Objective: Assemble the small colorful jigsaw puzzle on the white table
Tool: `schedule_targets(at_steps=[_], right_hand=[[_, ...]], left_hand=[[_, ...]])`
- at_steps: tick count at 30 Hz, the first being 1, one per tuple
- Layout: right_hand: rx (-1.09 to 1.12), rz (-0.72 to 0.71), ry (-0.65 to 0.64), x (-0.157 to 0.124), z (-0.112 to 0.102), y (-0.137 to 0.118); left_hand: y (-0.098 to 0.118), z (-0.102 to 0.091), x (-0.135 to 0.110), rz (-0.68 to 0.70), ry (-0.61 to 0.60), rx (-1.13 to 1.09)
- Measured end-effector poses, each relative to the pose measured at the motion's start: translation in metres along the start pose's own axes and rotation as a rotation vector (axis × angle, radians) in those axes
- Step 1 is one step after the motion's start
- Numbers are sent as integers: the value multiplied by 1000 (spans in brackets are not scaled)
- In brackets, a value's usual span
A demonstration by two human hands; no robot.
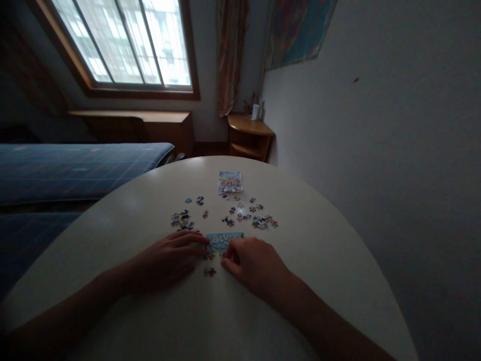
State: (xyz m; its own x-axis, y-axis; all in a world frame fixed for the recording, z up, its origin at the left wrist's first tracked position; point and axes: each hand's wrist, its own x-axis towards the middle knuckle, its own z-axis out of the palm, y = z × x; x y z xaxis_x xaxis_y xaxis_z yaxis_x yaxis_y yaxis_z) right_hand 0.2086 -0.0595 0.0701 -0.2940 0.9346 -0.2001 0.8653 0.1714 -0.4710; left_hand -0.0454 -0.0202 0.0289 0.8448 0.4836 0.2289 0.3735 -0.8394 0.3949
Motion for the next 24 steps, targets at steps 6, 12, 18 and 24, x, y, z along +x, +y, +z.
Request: schedule_targets(at_steps=[6, 12, 18, 24], right_hand=[[33, 19, 48, 0, -6, 2], [47, 16, 35, 2, -1, 3], [48, 9, 19, 2, -1, 2], [67, 16, 23, 4, -1, 2]], left_hand=[[0, -1, -1, 7, 15, -16], [0, 0, -1, 0, 1, -18], [1, -1, 0, 2, 8, -23], [1, -1, -1, 2, 5, -20]])
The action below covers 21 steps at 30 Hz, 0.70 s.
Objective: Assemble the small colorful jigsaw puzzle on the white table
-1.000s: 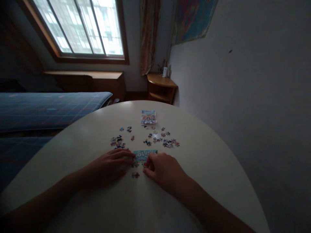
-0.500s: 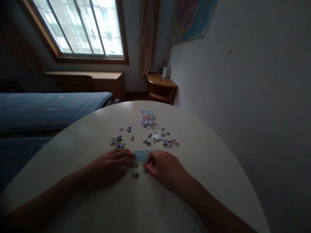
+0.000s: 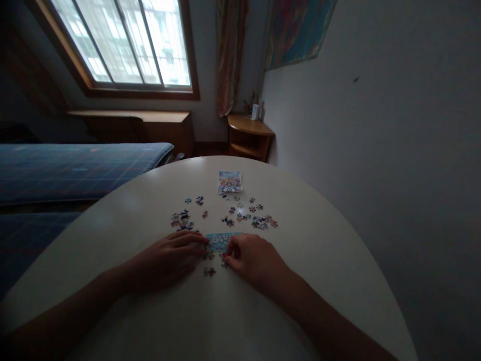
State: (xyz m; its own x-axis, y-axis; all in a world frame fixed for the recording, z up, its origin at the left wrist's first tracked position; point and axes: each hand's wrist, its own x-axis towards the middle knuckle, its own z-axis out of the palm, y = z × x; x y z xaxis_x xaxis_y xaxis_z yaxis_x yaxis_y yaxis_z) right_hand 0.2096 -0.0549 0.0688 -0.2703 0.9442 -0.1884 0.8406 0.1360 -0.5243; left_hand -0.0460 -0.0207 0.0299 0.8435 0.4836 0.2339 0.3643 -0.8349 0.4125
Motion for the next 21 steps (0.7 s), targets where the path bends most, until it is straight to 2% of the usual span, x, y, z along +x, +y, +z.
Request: schedule_targets(at_steps=[21], right_hand=[[-25, 20, 4, 0, 5, 1]], left_hand=[[-1, 1, 0, -2, -13, 8]])
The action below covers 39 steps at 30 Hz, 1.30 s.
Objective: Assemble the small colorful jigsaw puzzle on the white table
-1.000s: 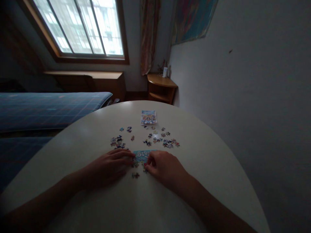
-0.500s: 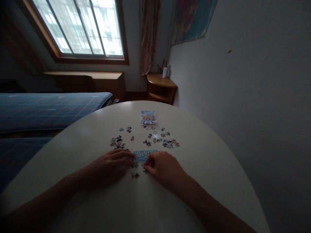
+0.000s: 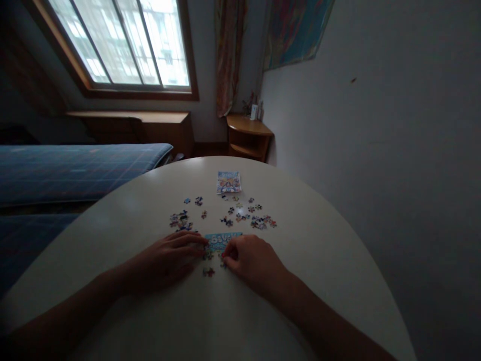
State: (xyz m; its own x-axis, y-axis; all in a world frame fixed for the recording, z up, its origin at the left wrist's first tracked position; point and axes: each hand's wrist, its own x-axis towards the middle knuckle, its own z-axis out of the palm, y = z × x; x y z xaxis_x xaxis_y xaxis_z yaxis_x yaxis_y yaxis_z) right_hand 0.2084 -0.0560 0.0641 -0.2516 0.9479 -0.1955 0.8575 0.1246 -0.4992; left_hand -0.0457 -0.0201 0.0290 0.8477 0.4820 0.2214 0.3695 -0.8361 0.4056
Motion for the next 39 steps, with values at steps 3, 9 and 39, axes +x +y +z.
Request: schedule_targets(at_steps=[3, 9, 39], right_hand=[[9, -9, 3, 0, 1, 0], [5, -11, 11, 1, 0, 0], [-138, -313, 278, 40, -8, 55]], left_hand=[[-1, 1, 0, 5, 5, 4], [0, 0, -1, -20, -22, 23], [3, -4, 1, 2, -7, 4]])
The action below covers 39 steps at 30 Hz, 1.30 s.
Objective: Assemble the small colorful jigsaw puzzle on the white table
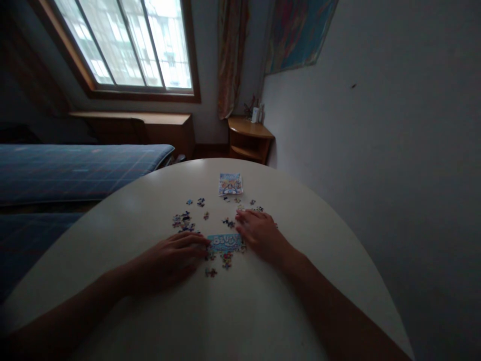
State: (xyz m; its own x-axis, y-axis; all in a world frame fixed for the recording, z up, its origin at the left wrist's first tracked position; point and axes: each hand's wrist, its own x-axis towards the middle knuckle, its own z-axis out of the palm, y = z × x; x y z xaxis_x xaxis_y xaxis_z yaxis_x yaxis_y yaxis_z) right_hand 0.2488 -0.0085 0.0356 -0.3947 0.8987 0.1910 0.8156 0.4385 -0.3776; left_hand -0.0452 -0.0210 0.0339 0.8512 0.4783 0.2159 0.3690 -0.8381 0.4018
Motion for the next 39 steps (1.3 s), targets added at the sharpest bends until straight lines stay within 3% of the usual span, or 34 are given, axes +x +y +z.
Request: schedule_targets(at_steps=[4, 10, 17, 39], right_hand=[[85, -25, 17, -5, -16, 22], [337, 84, -118, -13, -32, 41], [58, -5, -29, -10, -32, 37], [20, -3, -175, -12, -35, 17]], left_hand=[[-1, 1, -1, -9, -6, -3], [-2, 1, -2, -16, -5, -18], [-2, 2, -2, -12, 6, -30], [0, 1, -1, -10, 14, -18]])
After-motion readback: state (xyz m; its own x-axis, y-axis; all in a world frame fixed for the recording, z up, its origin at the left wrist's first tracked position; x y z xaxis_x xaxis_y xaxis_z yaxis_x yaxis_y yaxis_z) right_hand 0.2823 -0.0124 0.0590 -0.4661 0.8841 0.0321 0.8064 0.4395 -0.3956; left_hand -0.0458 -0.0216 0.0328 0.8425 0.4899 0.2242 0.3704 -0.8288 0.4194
